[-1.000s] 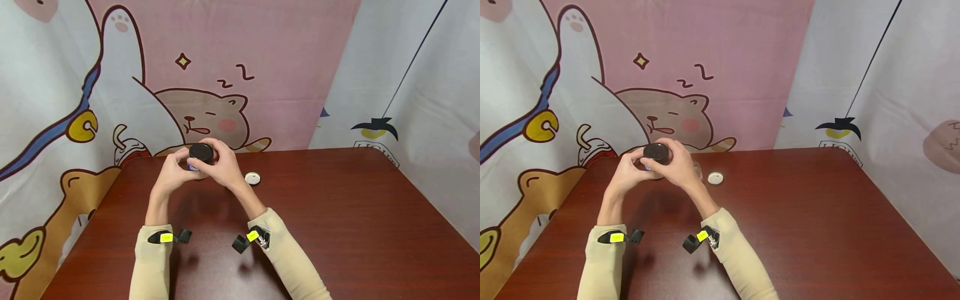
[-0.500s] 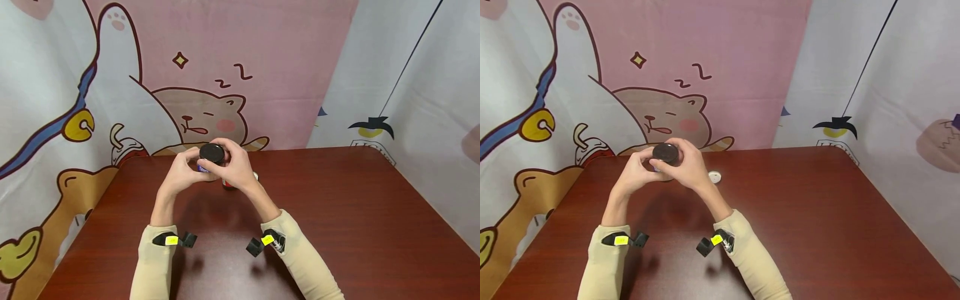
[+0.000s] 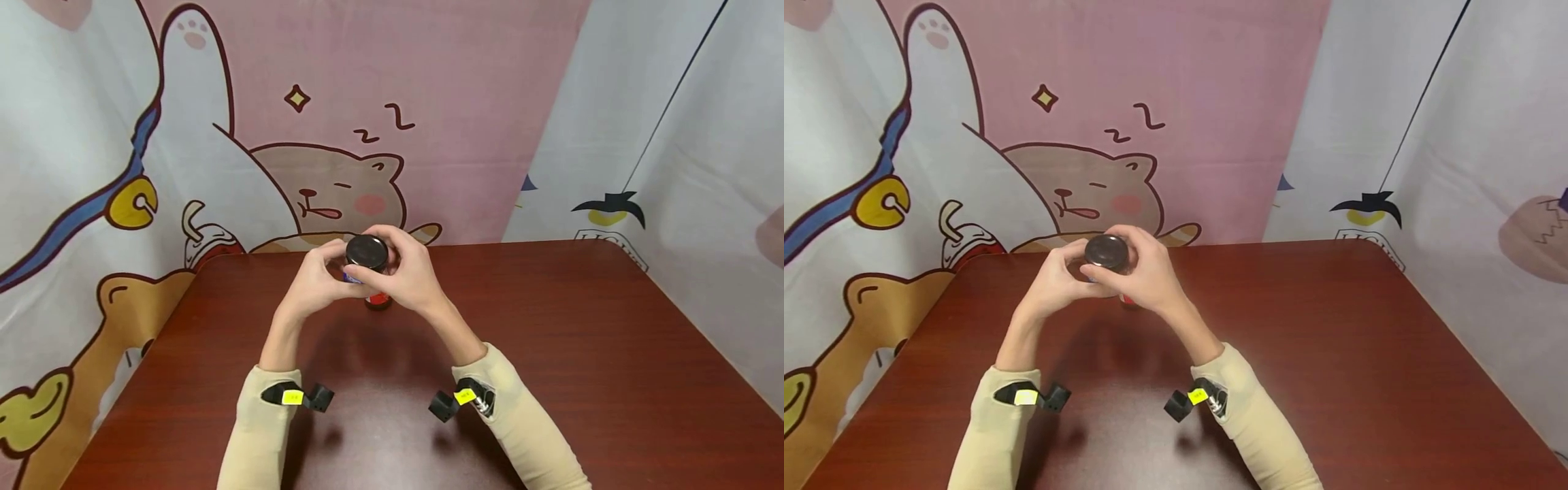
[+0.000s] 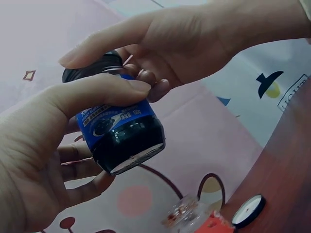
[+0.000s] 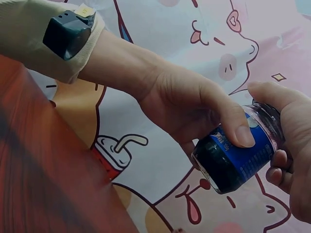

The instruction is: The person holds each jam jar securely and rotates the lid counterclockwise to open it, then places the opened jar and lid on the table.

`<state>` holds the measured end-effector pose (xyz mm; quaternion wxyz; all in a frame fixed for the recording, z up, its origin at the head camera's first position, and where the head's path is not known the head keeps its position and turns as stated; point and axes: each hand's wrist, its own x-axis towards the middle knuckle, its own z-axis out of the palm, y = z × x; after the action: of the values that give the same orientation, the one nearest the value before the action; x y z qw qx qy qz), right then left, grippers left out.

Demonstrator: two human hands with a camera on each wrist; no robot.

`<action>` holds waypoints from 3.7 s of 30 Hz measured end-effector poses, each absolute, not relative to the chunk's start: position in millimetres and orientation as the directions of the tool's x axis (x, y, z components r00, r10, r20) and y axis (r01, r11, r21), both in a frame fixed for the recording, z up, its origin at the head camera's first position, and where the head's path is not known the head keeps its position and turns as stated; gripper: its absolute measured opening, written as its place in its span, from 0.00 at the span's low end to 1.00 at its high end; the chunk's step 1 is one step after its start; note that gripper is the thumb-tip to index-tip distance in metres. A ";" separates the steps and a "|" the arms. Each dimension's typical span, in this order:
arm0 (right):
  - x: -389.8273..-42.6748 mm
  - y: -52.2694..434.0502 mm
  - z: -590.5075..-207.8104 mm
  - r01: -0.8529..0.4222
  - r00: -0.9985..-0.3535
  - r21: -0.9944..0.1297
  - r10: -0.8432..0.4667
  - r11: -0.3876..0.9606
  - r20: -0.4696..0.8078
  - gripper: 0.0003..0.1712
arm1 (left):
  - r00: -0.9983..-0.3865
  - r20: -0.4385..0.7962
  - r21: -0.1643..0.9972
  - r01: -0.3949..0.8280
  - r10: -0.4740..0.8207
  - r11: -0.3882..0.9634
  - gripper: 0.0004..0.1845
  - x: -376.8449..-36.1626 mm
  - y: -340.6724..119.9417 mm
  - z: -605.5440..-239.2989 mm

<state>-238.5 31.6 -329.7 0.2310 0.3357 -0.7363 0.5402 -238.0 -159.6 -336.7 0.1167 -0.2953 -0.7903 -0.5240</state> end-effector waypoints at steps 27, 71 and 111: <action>-240.0 87.4 -330.7 -0.793 -0.605 -0.538 -0.273 0.284 0.748 0.29 | -0.764 0.596 0.720 0.644 0.246 0.259 0.25 -232.5 -95.7 -351.4; -230.3 119.4 -321.5 -0.834 -0.496 -0.550 -0.498 0.043 0.712 0.22 | -0.654 0.543 0.758 0.652 0.527 0.028 0.22 -218.5 -84.3 -343.0; -235.6 131.1 -317.5 -0.814 -0.546 -0.566 -0.501 0.130 0.671 0.25 | -0.761 0.472 0.782 0.594 0.444 0.187 0.19 -215.6 -84.4 -339.2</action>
<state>-235.6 131.1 -317.5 0.1616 0.4482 -0.7340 0.4840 -215.6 -84.4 -339.2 0.0695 -0.3384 -0.7674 -0.5402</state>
